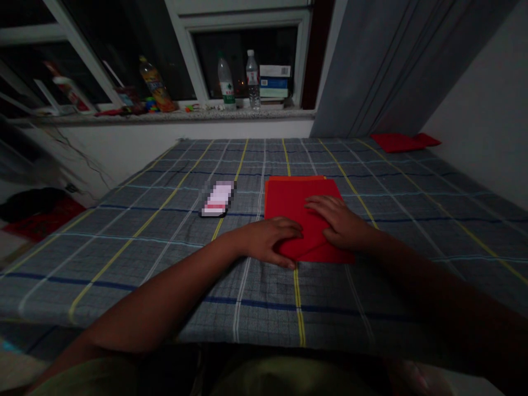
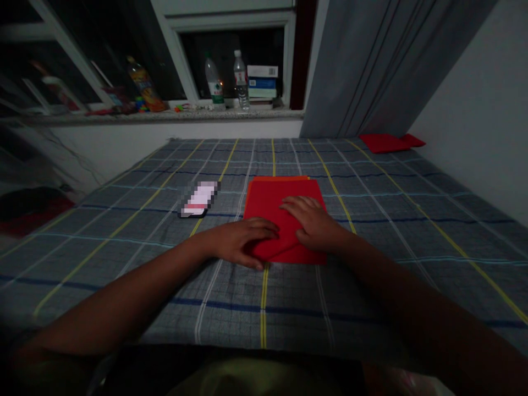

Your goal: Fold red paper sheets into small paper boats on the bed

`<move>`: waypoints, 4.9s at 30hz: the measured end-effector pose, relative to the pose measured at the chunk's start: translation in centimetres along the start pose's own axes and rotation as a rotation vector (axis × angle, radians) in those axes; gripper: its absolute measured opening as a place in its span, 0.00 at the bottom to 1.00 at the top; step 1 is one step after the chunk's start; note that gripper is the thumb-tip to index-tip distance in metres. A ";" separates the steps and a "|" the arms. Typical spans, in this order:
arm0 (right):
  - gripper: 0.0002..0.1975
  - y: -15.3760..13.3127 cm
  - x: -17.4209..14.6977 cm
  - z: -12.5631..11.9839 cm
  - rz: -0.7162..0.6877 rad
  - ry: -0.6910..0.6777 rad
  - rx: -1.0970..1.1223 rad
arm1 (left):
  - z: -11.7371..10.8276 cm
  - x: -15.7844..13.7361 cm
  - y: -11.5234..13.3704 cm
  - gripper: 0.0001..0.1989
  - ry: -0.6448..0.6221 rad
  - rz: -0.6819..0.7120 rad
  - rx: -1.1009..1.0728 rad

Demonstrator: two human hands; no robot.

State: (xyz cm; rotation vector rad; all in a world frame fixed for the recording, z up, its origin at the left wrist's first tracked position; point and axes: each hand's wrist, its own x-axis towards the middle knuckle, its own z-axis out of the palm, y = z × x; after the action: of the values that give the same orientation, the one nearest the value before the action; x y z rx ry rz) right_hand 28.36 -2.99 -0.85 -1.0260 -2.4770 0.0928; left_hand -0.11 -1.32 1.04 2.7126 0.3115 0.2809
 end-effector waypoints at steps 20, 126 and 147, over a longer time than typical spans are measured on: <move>0.20 -1.9 -0.6 -2.2 -0.101 0.437 -0.150 | -1.4 0.3 2.0 0.16 0.275 -0.404 -0.311; 0.35 -2.5 2.4 1.7 0.012 -0.358 -0.186 | -0.6 -0.9 -4.8 0.17 0.214 -0.449 -0.139; 0.33 -2.7 2.4 1.9 -0.003 -0.369 -0.236 | 0.1 -0.6 -5.1 0.14 0.244 -0.433 -0.050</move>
State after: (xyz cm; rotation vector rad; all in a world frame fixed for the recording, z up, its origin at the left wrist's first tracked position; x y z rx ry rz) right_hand 24.28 -3.12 -1.06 -1.1918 -2.8770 -0.0136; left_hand -1.54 3.11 -1.24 2.4793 0.9292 0.4828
